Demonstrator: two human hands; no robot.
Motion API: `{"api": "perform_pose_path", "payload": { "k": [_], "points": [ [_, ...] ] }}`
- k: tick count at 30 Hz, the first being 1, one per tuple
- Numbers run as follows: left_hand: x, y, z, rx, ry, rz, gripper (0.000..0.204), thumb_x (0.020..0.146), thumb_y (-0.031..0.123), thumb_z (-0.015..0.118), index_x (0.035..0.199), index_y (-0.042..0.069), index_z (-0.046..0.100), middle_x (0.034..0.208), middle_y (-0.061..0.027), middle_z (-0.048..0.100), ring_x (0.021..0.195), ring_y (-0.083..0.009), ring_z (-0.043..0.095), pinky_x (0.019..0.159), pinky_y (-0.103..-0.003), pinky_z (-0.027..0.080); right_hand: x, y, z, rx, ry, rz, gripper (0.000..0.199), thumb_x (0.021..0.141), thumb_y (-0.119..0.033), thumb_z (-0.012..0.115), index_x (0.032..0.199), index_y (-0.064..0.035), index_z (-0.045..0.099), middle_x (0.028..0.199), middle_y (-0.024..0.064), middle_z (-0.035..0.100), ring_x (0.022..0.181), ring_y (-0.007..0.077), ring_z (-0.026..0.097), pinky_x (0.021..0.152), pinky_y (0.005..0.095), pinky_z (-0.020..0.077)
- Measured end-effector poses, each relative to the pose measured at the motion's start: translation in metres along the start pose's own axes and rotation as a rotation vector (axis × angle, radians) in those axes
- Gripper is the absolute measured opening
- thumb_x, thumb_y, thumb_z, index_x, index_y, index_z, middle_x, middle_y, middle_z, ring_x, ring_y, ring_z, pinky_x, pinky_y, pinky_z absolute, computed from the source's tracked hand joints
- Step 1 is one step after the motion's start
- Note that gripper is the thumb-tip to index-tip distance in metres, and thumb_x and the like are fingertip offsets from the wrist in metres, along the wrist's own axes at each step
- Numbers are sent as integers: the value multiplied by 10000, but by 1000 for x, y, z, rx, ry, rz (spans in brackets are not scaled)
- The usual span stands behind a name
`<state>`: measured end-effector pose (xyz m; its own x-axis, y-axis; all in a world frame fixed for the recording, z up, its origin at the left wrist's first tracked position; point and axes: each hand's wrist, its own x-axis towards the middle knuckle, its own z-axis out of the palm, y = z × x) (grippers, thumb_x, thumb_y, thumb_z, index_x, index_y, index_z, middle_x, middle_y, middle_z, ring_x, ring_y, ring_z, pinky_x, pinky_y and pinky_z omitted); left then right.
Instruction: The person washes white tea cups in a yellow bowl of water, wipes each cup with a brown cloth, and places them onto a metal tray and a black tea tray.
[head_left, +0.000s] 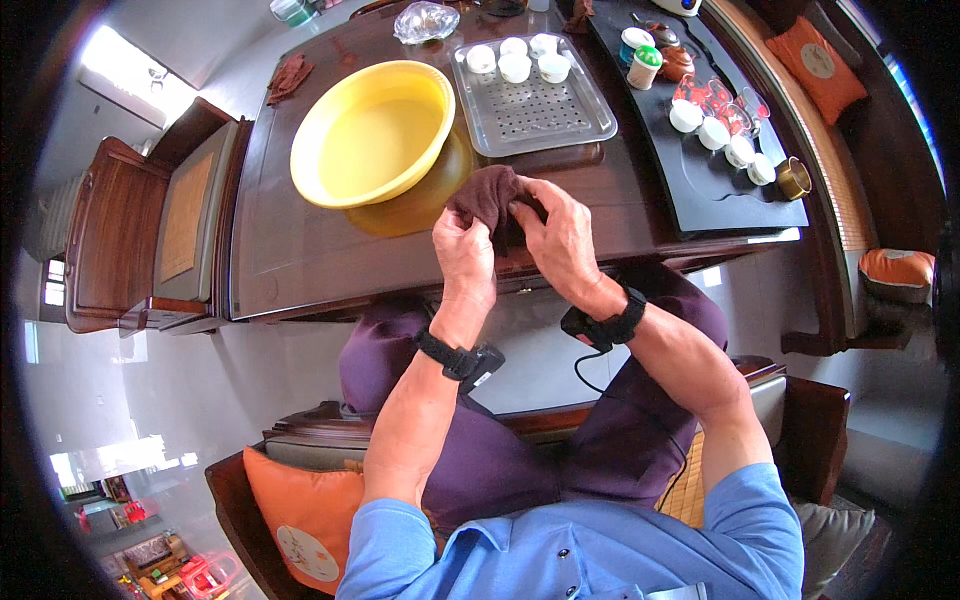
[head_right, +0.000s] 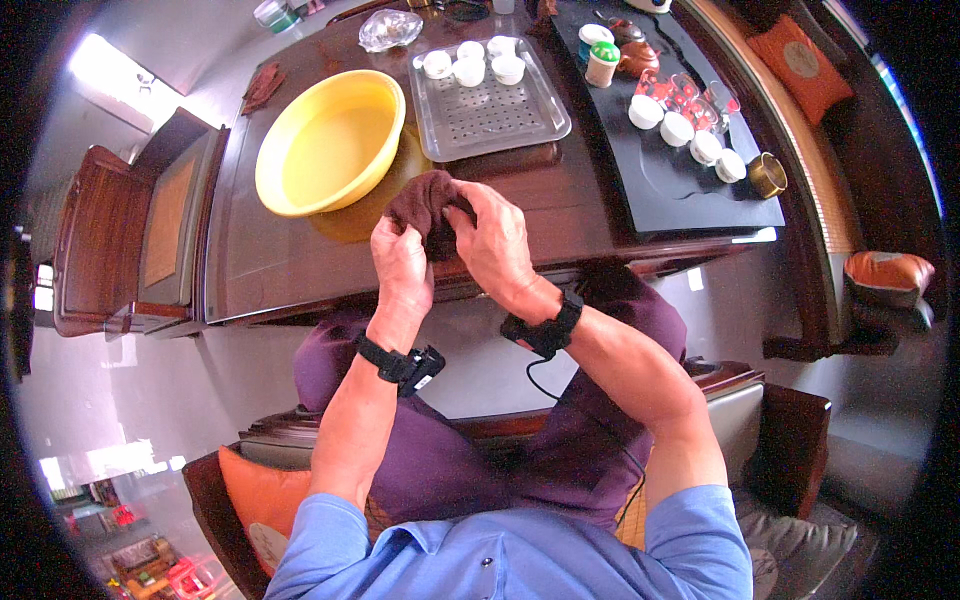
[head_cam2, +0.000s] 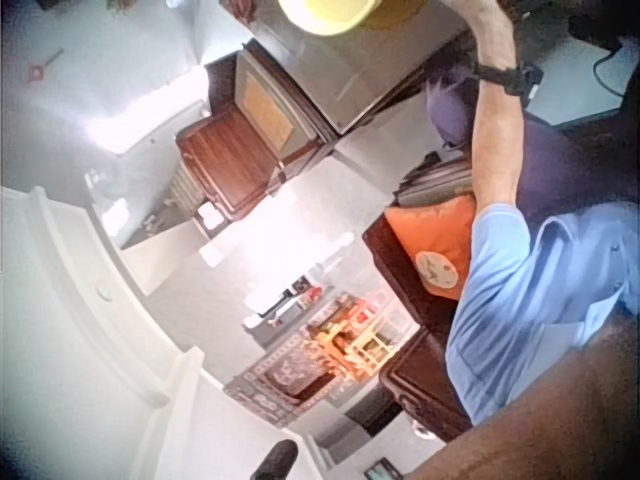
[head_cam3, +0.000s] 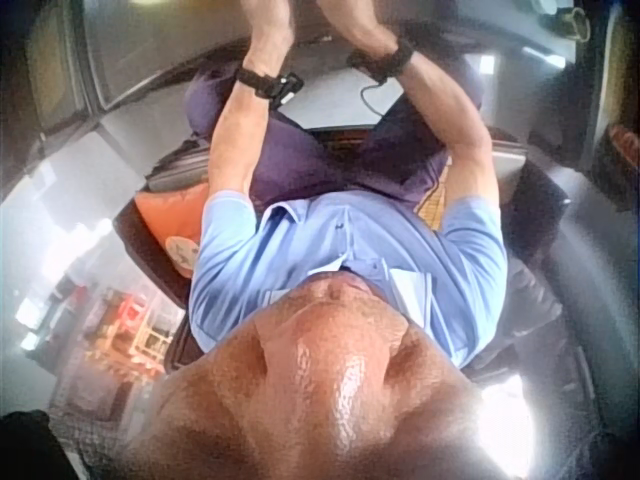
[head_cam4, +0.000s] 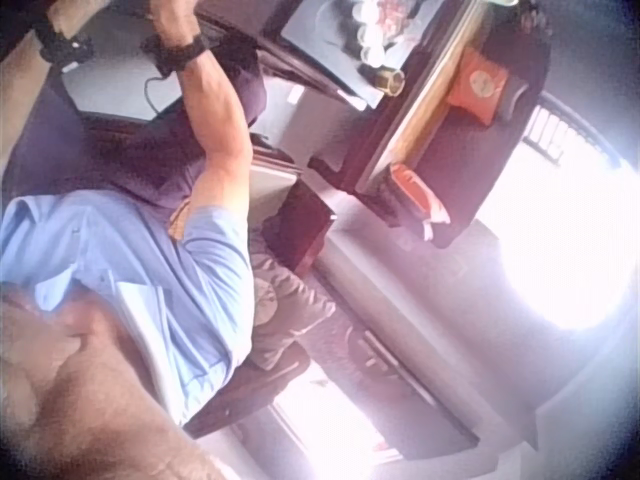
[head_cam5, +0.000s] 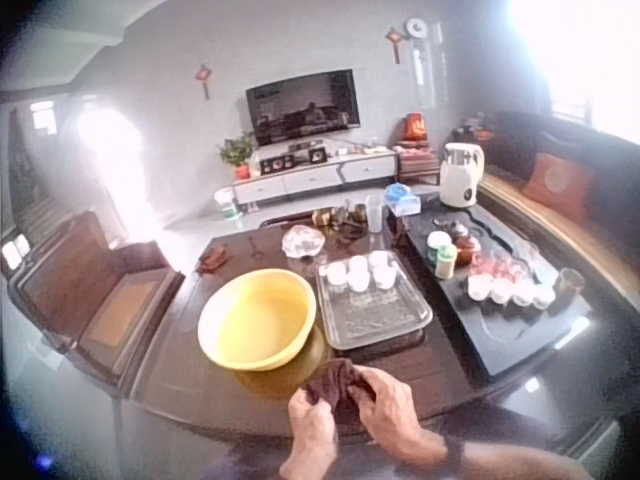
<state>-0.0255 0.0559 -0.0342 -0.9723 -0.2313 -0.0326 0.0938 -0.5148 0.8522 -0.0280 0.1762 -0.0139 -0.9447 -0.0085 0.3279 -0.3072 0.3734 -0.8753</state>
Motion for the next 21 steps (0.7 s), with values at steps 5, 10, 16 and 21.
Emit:
{"api": "perform_pose_path", "payload": {
  "k": [5, 10, 16, 21],
  "points": [
    [10, 11, -11, -19, 48, -61, 150, 985, 79, 604, 1101, 26, 682, 1072, -28, 698, 956, -108, 629, 845, -245, 480, 24, 9, -20, 204, 102, 57, 172, 908, -136, 699, 986, 17, 690, 890, 138, 724, 826, 168, 677, 749, 334, 533],
    [16, 22, -19, -205, 74, -267, 172, 980, 186, 659, 1113, 80, 681, 1093, -30, 716, 1006, -133, 651, 875, -289, 484, 40, 15, -45, 472, 16, 269, 227, 943, -164, 675, 1057, 33, 675, 925, 48, 703, 859, 104, 627, 783, 305, 526],
    [12, 19, -20, -301, -77, -361, 247, 995, 234, 631, 1204, 105, 654, 1166, -18, 703, 1091, -147, 643, 964, -353, 480, 20, 6, -22, 128, -176, -240, 314, 925, -102, 666, 1227, -21, 641, 1275, 149, 640, 1179, 238, 624, 937, 369, 533],
    [6, 16, -19, -299, -126, -378, 151, 983, 200, 663, 1103, 117, 700, 1082, -12, 721, 988, -129, 659, 930, -344, 492, 18, 0, -18, 332, -157, 68, 325, 924, -98, 683, 1238, -33, 628, 1103, 80, 676, 1015, 168, 634, 856, 296, 540]
  ]
}}
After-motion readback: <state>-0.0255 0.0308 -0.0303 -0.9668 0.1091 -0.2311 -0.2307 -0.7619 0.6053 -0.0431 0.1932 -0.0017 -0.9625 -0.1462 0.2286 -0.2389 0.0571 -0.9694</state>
